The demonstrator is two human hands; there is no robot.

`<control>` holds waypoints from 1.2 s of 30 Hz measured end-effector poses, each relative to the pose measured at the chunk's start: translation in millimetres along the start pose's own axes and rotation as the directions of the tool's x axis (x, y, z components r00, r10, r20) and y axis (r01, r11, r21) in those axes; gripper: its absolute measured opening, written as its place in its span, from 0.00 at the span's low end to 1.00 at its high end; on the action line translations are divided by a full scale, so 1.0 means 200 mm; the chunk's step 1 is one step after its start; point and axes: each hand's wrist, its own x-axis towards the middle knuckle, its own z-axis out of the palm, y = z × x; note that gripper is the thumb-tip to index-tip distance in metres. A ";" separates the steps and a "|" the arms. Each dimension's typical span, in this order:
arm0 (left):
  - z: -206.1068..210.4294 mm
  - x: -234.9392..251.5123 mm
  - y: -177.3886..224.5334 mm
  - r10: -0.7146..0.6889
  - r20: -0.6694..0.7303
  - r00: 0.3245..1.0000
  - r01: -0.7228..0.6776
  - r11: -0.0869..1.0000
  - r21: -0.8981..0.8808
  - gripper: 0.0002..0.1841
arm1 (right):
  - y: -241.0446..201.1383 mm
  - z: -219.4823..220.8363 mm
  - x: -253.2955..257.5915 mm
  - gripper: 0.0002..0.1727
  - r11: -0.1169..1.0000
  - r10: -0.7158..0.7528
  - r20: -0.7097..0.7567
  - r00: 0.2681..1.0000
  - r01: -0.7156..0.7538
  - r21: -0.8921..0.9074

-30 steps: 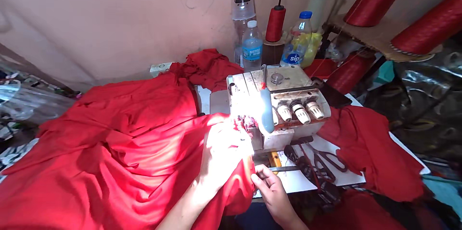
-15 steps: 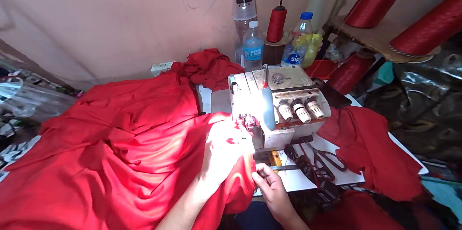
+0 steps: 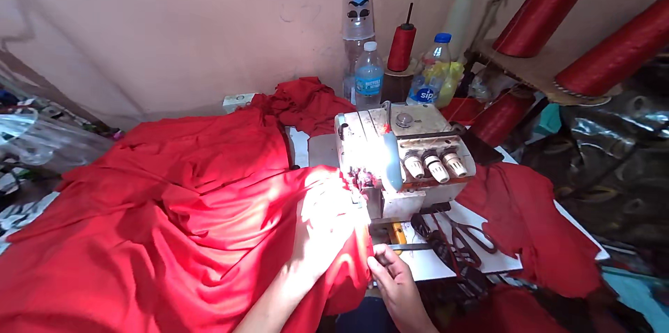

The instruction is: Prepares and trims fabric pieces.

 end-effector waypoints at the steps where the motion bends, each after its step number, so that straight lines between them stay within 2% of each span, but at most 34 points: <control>1: 0.00 0.00 0.00 -0.003 0.007 1.000 0.003 1.000 0.004 0.12 | 0.00 0.00 0.00 0.09 1.000 -0.002 -0.005 1.000 0.002 -0.006; 8: 0.00 0.08 -0.04 0.014 0.055 0.998 -0.019 0.997 0.078 0.11 | -0.01 0.02 0.04 0.09 0.999 -0.052 -0.041 0.998 0.052 -0.008; 10: -0.02 0.11 -0.06 0.006 0.102 0.995 -0.014 0.997 0.079 0.12 | -0.03 0.05 0.06 0.07 0.992 -0.096 -0.049 0.994 0.091 -0.086; 11: -0.03 0.12 -0.06 -0.002 0.128 0.992 -0.008 0.997 0.079 0.12 | -0.04 0.06 0.06 0.06 0.972 -0.164 -0.049 0.985 0.153 -0.179; 13: -0.03 0.15 -0.06 -0.049 0.173 0.984 0.038 0.997 0.069 0.15 | -0.05 0.10 0.10 0.06 0.837 -0.390 0.012 0.921 0.360 -0.411; 15: -0.02 0.17 -0.06 -0.079 0.182 0.980 0.062 0.993 0.099 0.14 | -0.09 0.16 0.15 0.09 0.588 -0.548 0.157 0.822 0.511 -0.627; 16: -0.02 0.17 -0.06 -0.104 0.188 0.977 0.085 0.990 0.109 0.14 | -0.11 0.22 0.18 0.09 0.444 -0.573 0.216 0.790 0.521 -0.729; 17: -0.03 0.18 -0.06 -0.131 0.186 0.974 0.111 0.987 0.112 0.14 | -0.15 0.28 0.21 0.10 0.296 -0.559 0.260 0.787 0.482 -0.825; 18: -0.04 0.19 -0.07 -0.146 0.164 0.975 0.132 0.987 0.096 0.14 | -0.19 0.36 0.22 0.12 0.165 -0.499 0.280 0.820 0.406 -0.899; 19: -0.04 0.19 -0.08 -0.153 0.126 0.980 0.146 0.987 0.063 0.13 | -0.24 0.43 0.24 0.14 0.070 -0.419 0.277 0.865 0.335 -0.940; 20: -0.05 0.19 -0.09 -0.152 0.096 0.984 0.149 0.988 0.037 0.13 | -0.29 0.46 0.25 0.16 0.041 -0.336 0.266 0.904 0.296 -0.954; 21: -0.04 0.18 -0.09 -0.133 0.066 0.989 0.131 0.991 0.034 0.12 | -0.32 0.45 0.26 0.17 0.070 -0.293 0.272 0.917 0.304 -0.950; 22: -0.04 0.17 -0.10 -0.083 0.028 0.996 0.082 0.995 0.057 0.13 | -0.33 0.40 0.27 0.17 0.149 -0.287 0.294 0.912 0.345 -0.926; 24: -0.07 0.13 -0.10 -0.058 -0.018 0.998 0.059 0.993 0.102 0.14 | -0.35 0.22 0.26 0.13 0.308 -0.380 0.294 0.877 0.420 -0.854; 25: -0.09 0.10 -0.10 -0.068 -0.020 0.998 0.069 0.993 0.095 0.17 | -0.38 0.10 0.24 0.12 0.325 -0.383 0.243 0.891 0.376 -0.868; 28: -0.18 0.03 -0.11 -0.041 0.009 0.999 0.040 0.993 0.109 0.19 | -0.49 -0.36 0.16 0.13 0.243 -0.232 -0.019 0.973 0.038 -0.969; 30: -0.27 0.09 -0.07 -0.002 0.044 0.999 -0.005 0.988 0.156 0.17 | -0.52 -0.61 0.14 0.15 0.160 -0.095 -0.148 0.984 -0.131 -0.978; 32: -0.35 0.22 -0.01 -0.003 0.139 0.990 -0.022 0.984 0.177 0.13 | -0.51 -0.73 0.14 0.19 0.114 0.015 -0.181 0.983 -0.181 -0.977; 33: -0.38 0.31 0.05 -0.043 0.266 0.963 -0.001 0.987 0.161 0.13 | -0.49 -0.75 0.15 0.21 0.107 0.059 -0.181 0.982 -0.186 -0.977; 34: -0.39 0.40 0.05 -0.048 0.407 0.912 -0.027 0.984 0.174 0.14 | -0.48 -0.76 0.16 0.22 0.096 0.085 -0.186 0.979 -0.193 -0.976; 36: -0.31 0.50 -0.11 0.017 0.608 0.794 -0.170 0.966 0.195 0.17 | -0.49 -0.75 0.19 0.23 0.072 0.139 -0.222 0.965 -0.233 -0.970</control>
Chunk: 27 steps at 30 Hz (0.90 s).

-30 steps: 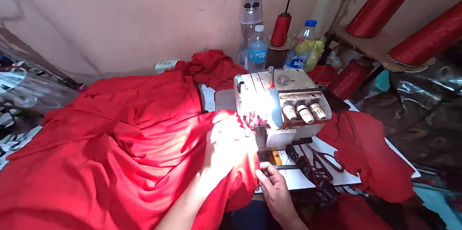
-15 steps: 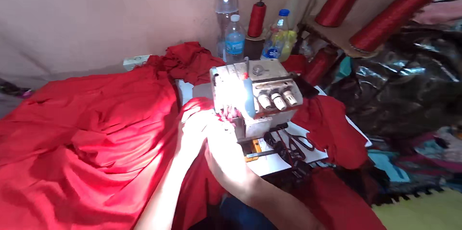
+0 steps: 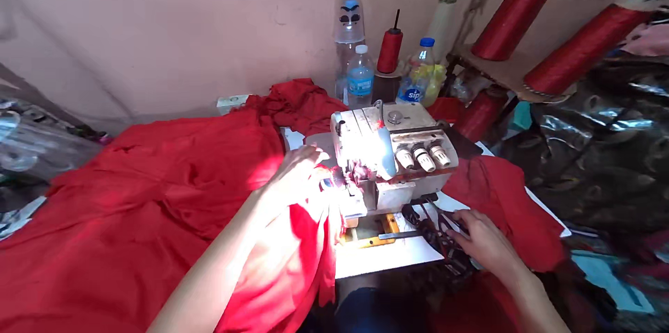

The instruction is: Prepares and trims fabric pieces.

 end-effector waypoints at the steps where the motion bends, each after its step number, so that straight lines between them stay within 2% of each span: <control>1: 0.02 0.05 -0.05 0.030 0.096 0.995 -0.032 0.999 0.024 0.18 | -0.01 -0.02 0.02 0.22 1.000 0.028 0.029 0.999 -0.028 -0.010; 3: 0.01 0.09 -0.04 0.017 0.272 0.962 -0.030 0.999 0.042 0.18 | 0.00 -0.05 0.05 0.20 0.998 0.057 0.054 0.997 -0.055 -0.029; 4: 0.00 0.10 -0.03 0.002 0.306 0.952 -0.022 0.998 0.061 0.18 | 0.01 -0.06 0.07 0.20 0.997 0.071 0.065 0.995 -0.069 -0.036; 6: -0.03 0.07 -0.03 0.013 0.282 0.959 -0.022 0.999 0.030 0.15 | 0.04 -0.08 0.09 0.19 0.996 0.090 0.064 0.994 -0.088 -0.034; 10: -0.07 -0.03 -0.02 -0.001 0.310 0.951 0.076 0.971 -0.228 0.16 | 0.07 -0.14 0.07 0.16 0.996 0.085 -0.026 0.996 -0.085 0.018; 12: -0.07 -0.09 -0.03 0.011 0.307 0.952 0.083 0.953 -0.291 0.18 | 0.11 -0.17 0.02 0.13 0.996 0.024 -0.134 0.991 -0.012 0.089; 16: -0.07 -0.19 -0.04 0.010 0.176 0.984 0.047 0.948 -0.314 0.10 | 0.10 -0.23 -0.19 0.15 0.936 -0.115 -0.291 0.950 0.202 0.290; 17: -0.07 -0.22 -0.03 -0.017 0.124 0.992 0.056 0.946 -0.319 0.10 | 0.07 -0.23 -0.24 0.16 0.891 -0.153 -0.293 0.944 0.260 0.372; 19: -0.11 -0.27 0.04 -0.145 0.090 0.985 0.167 0.929 -0.331 0.12 | -0.01 -0.19 -0.31 0.15 0.703 -0.272 -0.246 0.930 0.367 0.610; 22: -0.06 -0.32 0.04 -0.204 -0.048 0.978 0.171 0.911 -0.374 0.13 | -0.23 -0.07 -0.34 0.18 0.491 -0.458 -0.128 0.880 0.370 0.789; 25: 0.02 -0.36 0.00 -0.178 -0.207 0.962 0.093 0.926 -0.366 0.11 | -0.52 0.10 -0.33 0.14 0.332 -0.551 -0.003 0.834 0.223 0.917; 27: 0.03 -0.39 0.01 -0.190 -0.296 0.936 0.090 0.943 -0.321 0.11 | -0.71 0.21 -0.31 0.18 0.184 -0.638 0.139 0.757 -0.025 0.983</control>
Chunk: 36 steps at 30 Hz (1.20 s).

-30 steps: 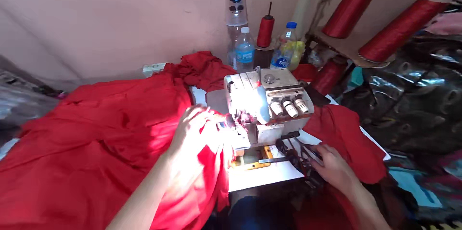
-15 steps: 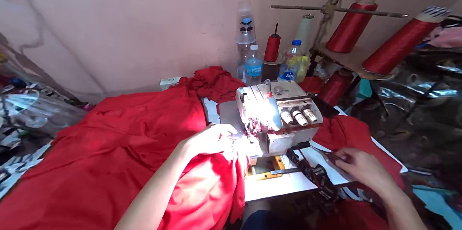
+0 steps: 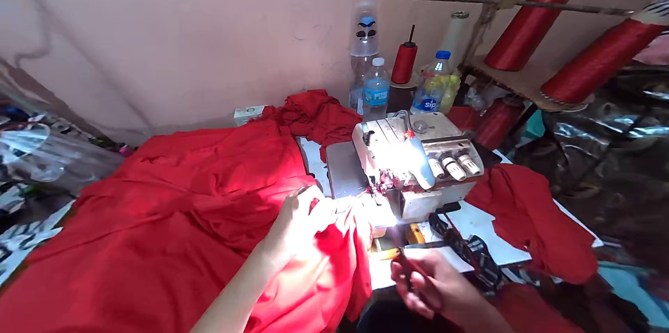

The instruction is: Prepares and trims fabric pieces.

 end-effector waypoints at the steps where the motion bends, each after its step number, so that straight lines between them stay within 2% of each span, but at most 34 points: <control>1: 0.00 -0.01 0.00 -0.008 -0.030 1.000 0.009 1.000 0.023 0.11 | 0.03 0.07 0.07 0.20 0.990 0.064 0.063 0.996 -0.072 0.124; 4: 0.01 -0.04 0.01 -0.001 -0.112 0.994 0.008 0.998 0.062 0.11 | 0.10 0.21 0.22 0.28 0.926 0.171 0.231 0.958 -0.236 0.294; 7: 0.02 -0.06 0.06 -0.031 -0.134 0.991 0.041 0.996 0.074 0.13 | 0.12 0.27 0.33 0.30 0.907 0.140 0.292 0.946 -0.241 0.346; 11: 0.04 -0.09 0.09 0.045 -0.142 0.989 -0.021 0.985 0.170 0.11 | 0.10 0.31 0.41 0.29 0.800 0.198 0.226 0.954 -0.291 0.526; 14: 0.04 -0.09 0.09 0.046 -0.133 0.990 -0.023 0.985 0.169 0.11 | 0.10 0.33 0.41 0.27 0.791 0.223 0.111 0.969 -0.246 0.560; 16: 0.02 -0.10 0.06 0.061 -0.078 0.995 -0.050 0.991 0.125 0.12 | 0.08 0.33 0.39 0.25 0.857 0.237 0.028 0.971 -0.223 0.465; 18: 0.02 -0.09 0.00 0.168 -0.023 0.986 -0.164 0.979 0.119 0.11 | 0.04 0.28 0.35 0.22 0.955 0.220 -0.080 0.972 -0.198 0.223; 20: -0.03 -0.09 0.01 0.082 0.113 0.990 -0.092 0.992 0.089 0.13 | -0.01 0.18 0.27 0.17 0.989 0.141 -0.125 0.982 -0.135 0.055; 21: -0.05 -0.09 0.03 0.023 0.150 0.988 -0.035 0.996 0.082 0.13 | -0.03 0.11 0.23 0.19 0.991 0.128 -0.097 0.987 -0.124 0.046; 23: -0.06 -0.08 0.05 0.009 0.104 0.995 -0.018 0.996 0.082 0.13 | -0.09 -0.01 0.19 0.24 0.980 0.198 -0.016 0.980 -0.197 0.031; 26: -0.05 -0.08 0.07 0.125 0.009 0.992 -0.126 0.984 0.124 0.11 | -0.14 -0.10 0.22 0.25 0.932 0.360 0.075 0.930 -0.355 -0.070; 30: -0.03 -0.08 0.10 0.246 -0.043 0.968 -0.235 0.954 0.185 0.10 | -0.22 -0.12 0.33 0.26 0.865 0.485 0.070 0.872 -0.467 -0.183; 32: -0.02 -0.09 0.12 0.246 -0.027 0.969 -0.235 0.950 0.205 0.10 | -0.25 -0.12 0.37 0.25 0.844 0.521 0.081 0.849 -0.499 -0.198; 36: -0.03 -0.10 0.13 0.209 0.010 0.978 -0.207 0.956 0.207 0.12 | -0.28 -0.08 0.40 0.26 0.814 0.556 0.012 0.831 -0.541 -0.213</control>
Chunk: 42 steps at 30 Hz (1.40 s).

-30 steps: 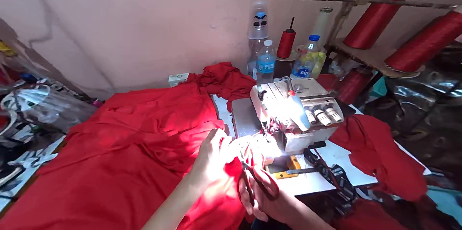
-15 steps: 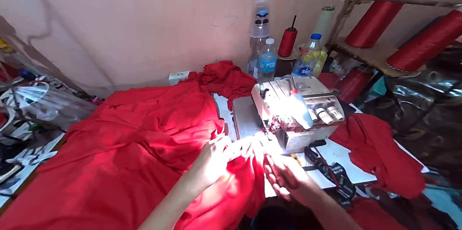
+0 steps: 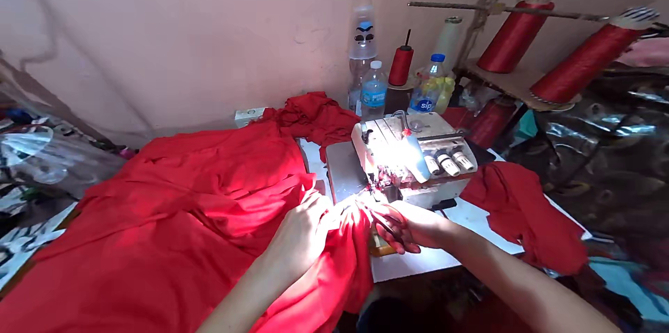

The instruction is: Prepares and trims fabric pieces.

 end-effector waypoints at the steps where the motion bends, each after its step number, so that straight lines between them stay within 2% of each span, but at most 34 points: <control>1: 0.01 0.00 0.00 0.004 -0.009 1.000 -0.004 1.000 0.004 0.12 | 0.00 0.01 0.00 0.26 1.000 -0.004 -0.013 1.000 0.004 0.010; 4: 0.01 -0.02 0.00 -0.011 -0.015 1.000 0.011 1.000 0.021 0.12 | 0.00 0.03 -0.02 0.26 1.000 -0.001 -0.059 0.998 0.003 0.021; 8: -0.01 -0.01 0.01 -0.022 -0.038 0.999 0.023 0.999 0.033 0.10 | 0.03 0.01 -0.05 0.25 1.000 -0.014 -0.041 0.999 0.013 -0.018; 14: -0.02 -0.01 0.01 -0.024 -0.029 0.999 0.025 0.999 0.032 0.10 | -0.07 0.04 -0.05 0.25 0.991 0.024 -0.106 0.994 -0.038 -0.131; 19: -0.03 -0.01 -0.02 -0.014 -0.078 0.997 0.018 0.999 0.041 0.08 | -0.05 0.01 -0.08 0.24 0.989 0.023 -0.049 0.999 -0.030 -0.143; 27: -0.04 -0.01 -0.01 -0.033 -0.044 0.998 0.035 0.999 0.042 0.09 | -0.12 0.04 -0.05 0.23 0.977 0.018 -0.094 0.995 -0.037 -0.211; 33: -0.04 -0.01 -0.03 -0.060 -0.056 0.997 0.063 0.997 0.043 0.08 | -0.02 -0.03 -0.11 0.23 0.985 0.002 0.030 1.000 0.004 -0.173; 38: -0.04 -0.01 -0.01 -0.016 -0.060 0.998 0.019 0.998 0.065 0.08 | -0.07 -0.03 -0.10 0.24 0.976 0.043 -0.041 0.998 -0.051 -0.212; 42: -0.03 -0.01 0.01 -0.012 -0.066 0.998 0.016 0.998 0.063 0.08 | -0.13 -0.03 -0.05 0.21 0.966 -0.007 -0.046 0.999 -0.005 -0.258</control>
